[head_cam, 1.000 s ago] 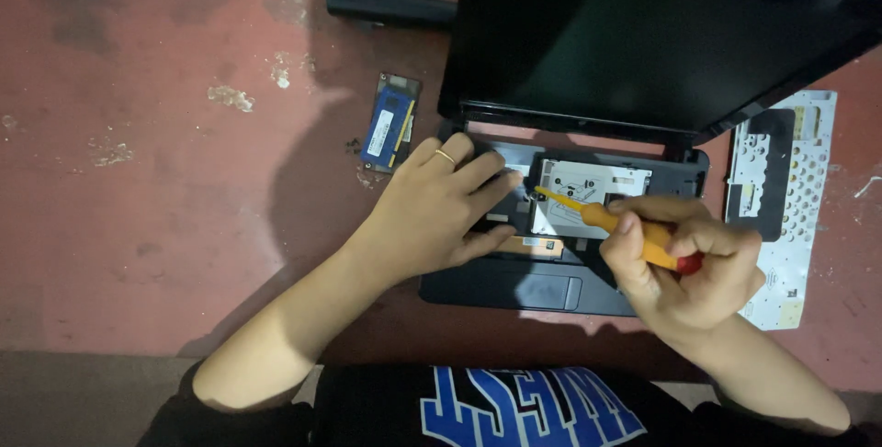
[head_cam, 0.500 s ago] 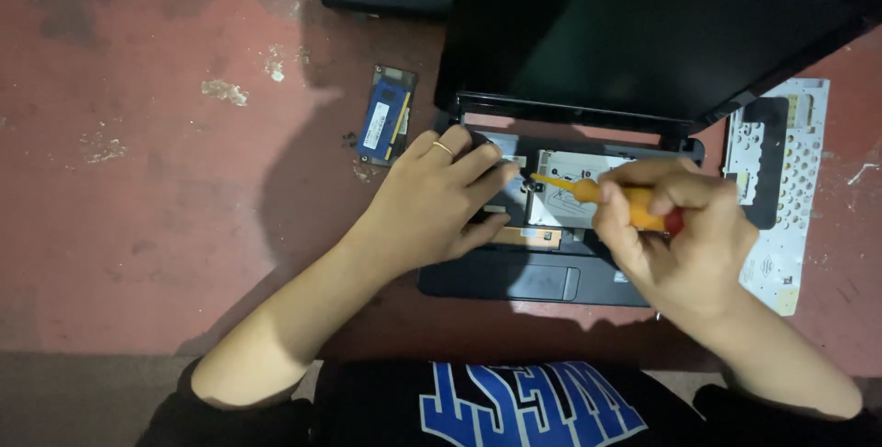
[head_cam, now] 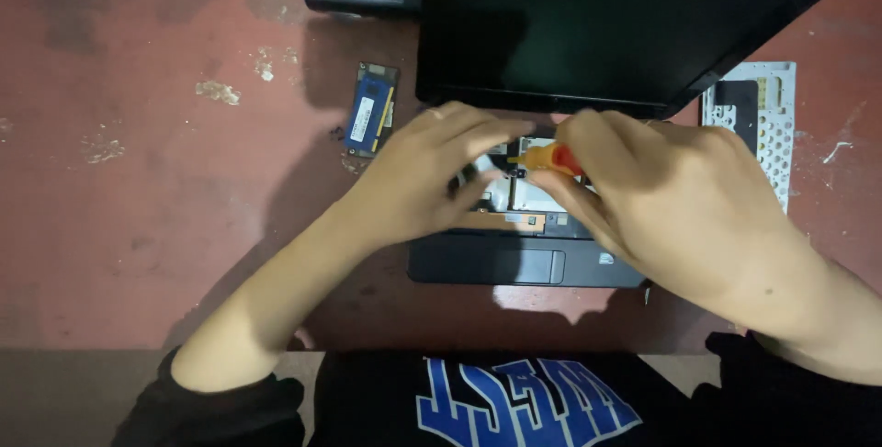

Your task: Repairing a laptop by unscrewing internal components and removing the keyboard

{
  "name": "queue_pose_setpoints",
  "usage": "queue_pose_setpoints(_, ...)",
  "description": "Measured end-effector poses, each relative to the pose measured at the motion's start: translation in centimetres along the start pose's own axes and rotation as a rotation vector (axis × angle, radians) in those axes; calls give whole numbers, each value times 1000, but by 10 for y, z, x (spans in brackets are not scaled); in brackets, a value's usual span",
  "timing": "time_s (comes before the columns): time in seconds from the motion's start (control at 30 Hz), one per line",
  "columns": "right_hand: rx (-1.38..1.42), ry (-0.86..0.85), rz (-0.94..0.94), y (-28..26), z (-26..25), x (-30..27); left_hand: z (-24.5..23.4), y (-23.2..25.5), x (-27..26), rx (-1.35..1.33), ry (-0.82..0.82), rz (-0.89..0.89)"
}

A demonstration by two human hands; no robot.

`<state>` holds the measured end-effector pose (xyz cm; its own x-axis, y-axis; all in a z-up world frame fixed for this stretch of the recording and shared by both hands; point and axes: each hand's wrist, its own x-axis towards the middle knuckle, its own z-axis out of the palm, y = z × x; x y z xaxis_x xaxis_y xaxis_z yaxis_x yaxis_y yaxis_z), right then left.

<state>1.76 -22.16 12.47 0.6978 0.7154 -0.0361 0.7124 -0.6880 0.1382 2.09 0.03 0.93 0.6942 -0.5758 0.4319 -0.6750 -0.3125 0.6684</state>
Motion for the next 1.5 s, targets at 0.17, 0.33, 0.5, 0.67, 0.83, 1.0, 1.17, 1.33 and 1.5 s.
queue_pose_setpoints(0.17, -424, 112, 166, -17, 16, 1, -2, 17, 26, -256, -42, -113)
queue_pose_setpoints(0.33, -306, -166, 280, -12, -14, 15, -6, 11, 35, -394, 12, -44)
queue_pose_setpoints(0.5, 516, -98, -208, 9, -36, 16, -10, 6, 36, -414, -85, 76)
queue_pose_setpoints(0.67, 187, -199, 53, 4, -27, 18, -19, -7, 33, -539, -200, 110)
queue_pose_setpoints(0.83, -21, -107, 181, -6, -15, 28, -22, 7, 49, -421, -215, -90)
queue_pose_setpoints(1.0, 271, -152, 59, -1, -37, 27, -18, 0, 50, -337, -165, 37)
queue_pose_setpoints(1.17, 406, -47, -146, 7, -28, 19, -17, -1, 46, -513, -228, 33)
queue_pose_setpoints(1.33, -95, 60, 72, -2, 0, 13, -15, 1, 48, -528, -232, 15)
queue_pose_setpoints(1.5, 68, -46, 168, -2, -10, 21, -10, -2, 48, -463, -157, -94)
